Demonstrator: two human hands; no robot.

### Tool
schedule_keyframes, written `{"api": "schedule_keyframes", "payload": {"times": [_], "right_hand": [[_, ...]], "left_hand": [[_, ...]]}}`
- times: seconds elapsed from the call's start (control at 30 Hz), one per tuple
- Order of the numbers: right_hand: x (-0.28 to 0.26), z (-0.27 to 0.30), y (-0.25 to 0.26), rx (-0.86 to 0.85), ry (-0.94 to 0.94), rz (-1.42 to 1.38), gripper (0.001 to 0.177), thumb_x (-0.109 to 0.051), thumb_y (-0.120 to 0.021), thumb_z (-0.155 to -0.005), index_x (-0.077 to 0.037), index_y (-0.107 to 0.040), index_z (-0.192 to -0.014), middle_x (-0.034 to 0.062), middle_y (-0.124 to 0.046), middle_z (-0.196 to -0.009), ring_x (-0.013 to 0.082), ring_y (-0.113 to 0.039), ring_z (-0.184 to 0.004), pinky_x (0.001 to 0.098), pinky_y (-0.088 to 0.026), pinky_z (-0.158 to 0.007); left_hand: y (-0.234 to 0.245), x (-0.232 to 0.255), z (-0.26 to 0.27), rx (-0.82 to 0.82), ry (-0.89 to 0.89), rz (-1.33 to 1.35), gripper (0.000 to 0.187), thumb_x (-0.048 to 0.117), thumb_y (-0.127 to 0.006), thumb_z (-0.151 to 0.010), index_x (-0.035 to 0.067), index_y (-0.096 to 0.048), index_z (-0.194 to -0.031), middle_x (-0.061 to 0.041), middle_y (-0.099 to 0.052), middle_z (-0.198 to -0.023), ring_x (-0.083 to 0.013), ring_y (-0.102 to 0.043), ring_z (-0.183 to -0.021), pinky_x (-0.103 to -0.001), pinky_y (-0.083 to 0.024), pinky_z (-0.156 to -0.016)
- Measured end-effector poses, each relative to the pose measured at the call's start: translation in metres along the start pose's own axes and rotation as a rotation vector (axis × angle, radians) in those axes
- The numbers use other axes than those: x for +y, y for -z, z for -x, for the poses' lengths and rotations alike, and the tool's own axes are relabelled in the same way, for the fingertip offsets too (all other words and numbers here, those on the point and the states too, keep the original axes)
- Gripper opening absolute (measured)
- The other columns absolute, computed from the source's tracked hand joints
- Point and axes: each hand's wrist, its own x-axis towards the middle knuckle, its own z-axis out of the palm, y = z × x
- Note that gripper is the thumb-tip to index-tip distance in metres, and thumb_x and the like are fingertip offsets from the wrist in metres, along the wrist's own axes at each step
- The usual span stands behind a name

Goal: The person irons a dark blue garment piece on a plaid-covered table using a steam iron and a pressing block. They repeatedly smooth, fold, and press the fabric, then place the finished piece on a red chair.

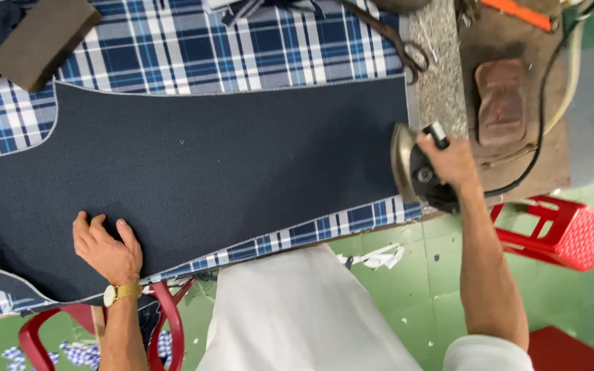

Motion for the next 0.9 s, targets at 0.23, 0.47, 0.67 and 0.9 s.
{"api": "schedule_keyframes", "payload": {"times": [0.23, 0.47, 0.67, 0.9], "right_hand": [[-0.103, 0.078, -0.071, -0.103, 0.350, 0.287, 0.060, -0.053, -0.070, -0.089, 0.006, -0.067, -0.079, 0.0320, -0.070, -0.079, 0.0496, -0.070, -0.083, 0.0552, -0.049, -0.072], [-0.239, 0.172, -0.172, -0.496, 0.720, 0.565, 0.056, -0.056, -0.063, -0.090, -0.003, -0.074, -0.100, 0.0235, -0.077, -0.099, 0.0420, -0.074, -0.098, 0.0509, -0.058, -0.084], [-0.330, 0.209, -0.256, -0.555, 1.017, 0.525, 0.058, -0.058, -0.063, -0.090, -0.003, -0.074, -0.102, 0.0221, -0.077, -0.091, 0.0406, -0.076, -0.089, 0.0485, -0.061, -0.076], [-0.421, 0.189, -0.346, -0.513, 1.059, 0.537, 0.057, -0.062, -0.046, -0.102, -0.007, -0.062, -0.098, 0.0002, -0.061, -0.072, 0.0139, -0.057, -0.052, 0.0285, -0.050, -0.046]], "left_hand": [[-0.011, -0.016, -0.001, 0.052, 0.017, -0.052, 0.026, 0.021, -0.072, -0.101, 0.003, -0.067, -0.119, -0.024, -0.063, -0.138, -0.0436, -0.059, -0.129, -0.052, -0.044, -0.106], [0.016, 0.000, 0.000, -0.039, 0.103, -0.072, 0.034, 0.027, -0.071, -0.098, 0.006, -0.067, -0.125, -0.023, -0.059, -0.145, -0.0409, -0.055, -0.134, -0.050, -0.041, -0.111], [0.047, 0.011, 0.042, -0.062, 0.199, -0.078, 0.032, 0.032, -0.063, -0.101, 0.009, -0.067, -0.123, -0.019, -0.058, -0.143, -0.0394, -0.054, -0.134, -0.050, -0.040, -0.109], [0.086, 0.035, 0.092, -0.055, 0.296, -0.012, 0.026, 0.030, -0.057, -0.104, 0.008, -0.066, -0.115, -0.017, -0.060, -0.137, -0.0372, -0.056, -0.124, -0.049, -0.043, -0.101]]}}
